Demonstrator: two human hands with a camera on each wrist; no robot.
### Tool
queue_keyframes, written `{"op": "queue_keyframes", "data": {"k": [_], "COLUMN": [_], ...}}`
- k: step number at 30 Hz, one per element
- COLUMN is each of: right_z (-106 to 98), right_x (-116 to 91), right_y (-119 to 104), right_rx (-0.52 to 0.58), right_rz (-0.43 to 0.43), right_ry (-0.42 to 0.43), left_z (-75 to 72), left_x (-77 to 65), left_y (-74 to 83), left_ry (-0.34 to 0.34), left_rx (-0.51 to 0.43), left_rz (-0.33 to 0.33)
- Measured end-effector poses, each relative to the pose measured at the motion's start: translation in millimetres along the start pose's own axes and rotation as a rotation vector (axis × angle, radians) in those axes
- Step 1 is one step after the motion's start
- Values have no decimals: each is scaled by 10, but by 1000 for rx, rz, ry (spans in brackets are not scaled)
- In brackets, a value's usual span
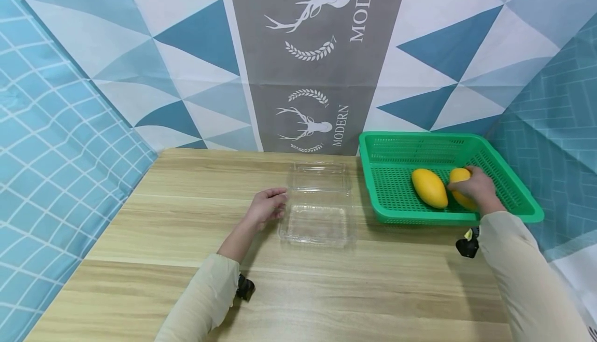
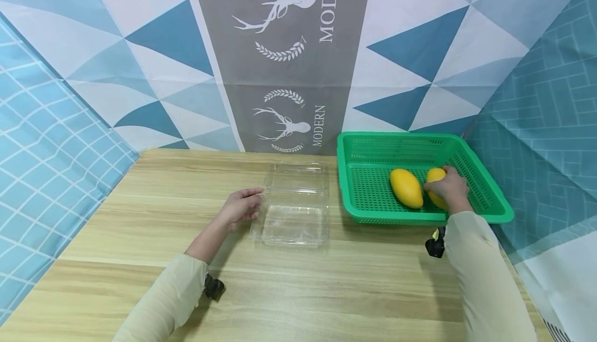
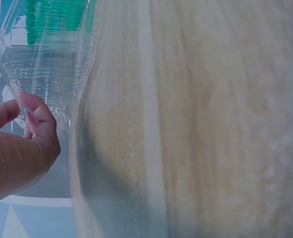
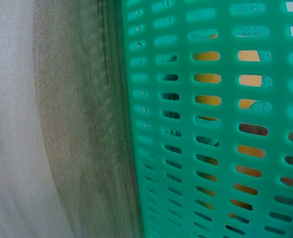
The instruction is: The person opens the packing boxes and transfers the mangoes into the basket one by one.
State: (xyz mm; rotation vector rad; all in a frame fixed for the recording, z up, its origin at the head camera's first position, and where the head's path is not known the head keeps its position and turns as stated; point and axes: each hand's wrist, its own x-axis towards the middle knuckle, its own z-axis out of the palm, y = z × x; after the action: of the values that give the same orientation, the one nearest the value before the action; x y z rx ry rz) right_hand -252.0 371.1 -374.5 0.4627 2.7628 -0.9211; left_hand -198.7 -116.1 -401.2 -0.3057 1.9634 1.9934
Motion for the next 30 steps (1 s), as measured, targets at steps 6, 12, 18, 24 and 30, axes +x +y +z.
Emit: {"op": "queue_keyframes", "data": {"k": [6, 12, 18, 24, 30], "right_z": [11, 7, 12, 11, 4], "right_x": [-11, -4, 12, 17, 23], "right_y": [7, 31, 28, 26, 24], "right_rx": [-18, -22, -19, -18, -15], "right_rz": [-2, 30, 59, 55, 33], "right_ry": [6, -35, -49, -59, -80], "left_z": [-10, -10, -2, -12, -14], "left_x": [95, 155, 148, 131, 141], "left_y": [-114, -172, -172, -175, -168], "left_ry": [23, 37, 43, 32, 40], "left_rx": [-6, -17, -21, -34, -35], "left_rz": [22, 16, 23, 53, 41]}}
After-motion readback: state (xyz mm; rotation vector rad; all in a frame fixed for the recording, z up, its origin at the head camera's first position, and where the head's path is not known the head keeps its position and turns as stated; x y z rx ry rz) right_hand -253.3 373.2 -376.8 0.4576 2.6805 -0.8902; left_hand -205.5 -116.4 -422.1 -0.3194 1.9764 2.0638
